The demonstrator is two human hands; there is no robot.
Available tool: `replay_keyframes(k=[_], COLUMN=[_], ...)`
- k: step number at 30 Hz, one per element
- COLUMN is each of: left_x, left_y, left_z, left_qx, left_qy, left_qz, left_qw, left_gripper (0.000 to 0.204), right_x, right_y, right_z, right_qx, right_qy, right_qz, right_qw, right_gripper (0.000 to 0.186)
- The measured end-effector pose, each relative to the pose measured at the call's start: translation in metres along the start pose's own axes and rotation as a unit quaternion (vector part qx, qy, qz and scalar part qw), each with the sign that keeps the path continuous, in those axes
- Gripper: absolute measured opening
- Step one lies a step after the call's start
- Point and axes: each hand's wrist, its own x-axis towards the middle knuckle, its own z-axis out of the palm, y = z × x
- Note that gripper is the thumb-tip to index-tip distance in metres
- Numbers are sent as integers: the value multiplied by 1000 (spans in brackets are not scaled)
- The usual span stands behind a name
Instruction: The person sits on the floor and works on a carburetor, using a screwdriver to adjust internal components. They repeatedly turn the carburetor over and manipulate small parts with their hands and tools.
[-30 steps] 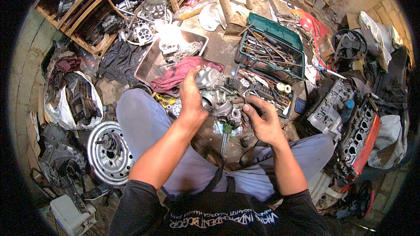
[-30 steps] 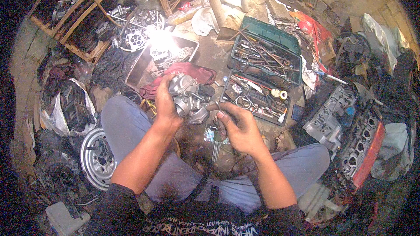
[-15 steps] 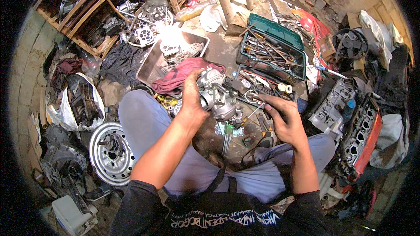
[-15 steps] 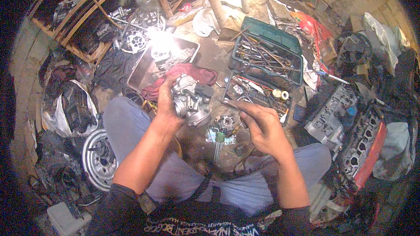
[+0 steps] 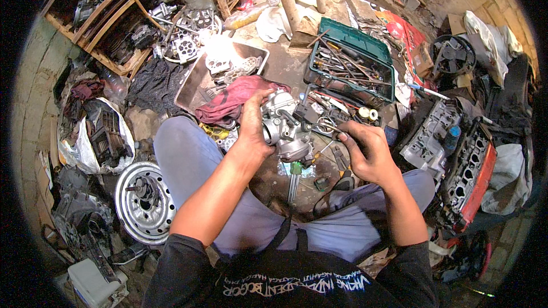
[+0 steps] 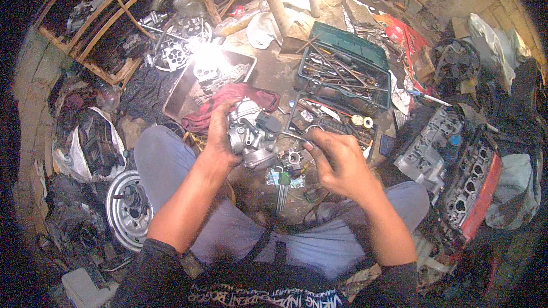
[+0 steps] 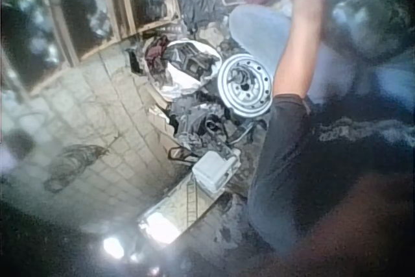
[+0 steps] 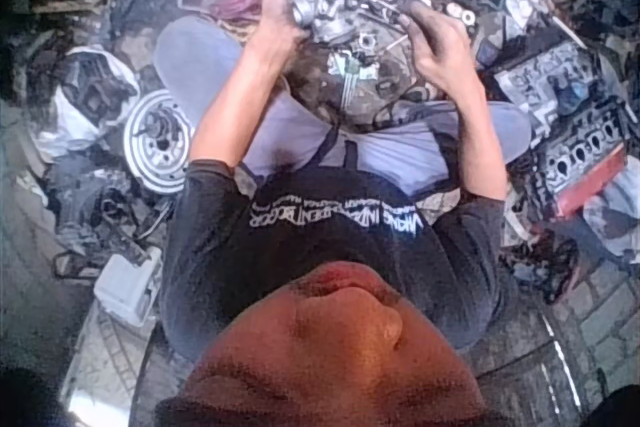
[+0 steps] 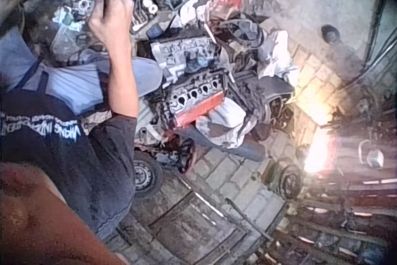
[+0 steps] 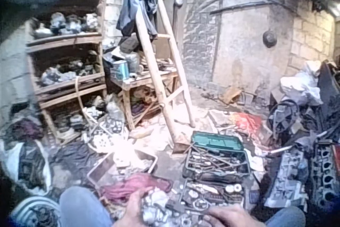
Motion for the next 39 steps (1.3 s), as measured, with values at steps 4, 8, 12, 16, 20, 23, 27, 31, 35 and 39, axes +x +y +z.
replay_keyframes(k=[4,8,12,16,20,23,27,31,35,39], left_x=[-3,-11,-10,-17,-18,-13,-9,-5,-6,-10], left_y=[1,2,2,2,3,3,1,1,2,1], left_z=[6,15,13,21,21,9,4,0,0,4], left_qx=[-10,-35,-64,-19,-15,-19,-2,-1,-3,-6], left_qy=[-17,-27,-38,-31,-26,-46,-29,-31,-32,-17], left_qz=[-9,-22,-12,-3,-24,-31,-16,7,32,41], left_qw=[1000,999,997,999,999,998,999,999,999,999], left_gripper=[32,34,35,26,33,35,33,31,30,30], right_x=[0,2,3,4,5,11,18,15,11,5], right_y=[1,-2,-1,2,1,1,3,5,8,13], right_z=[4,4,2,2,-3,-14,-20,-16,-6,3], right_qx=[9,16,1,-3,-60,-129,-185,-179,-127,-79], right_qy=[6,15,6,6,-23,-63,-88,-86,-71,-51], right_qz=[-16,-28,-35,-56,-79,-117,-166,-143,-119,-100], right_qw=[1000,999,999,998,995,983,965,970,982,991], right_gripper=[16,16,17,19,28,39,48,48,47,45])
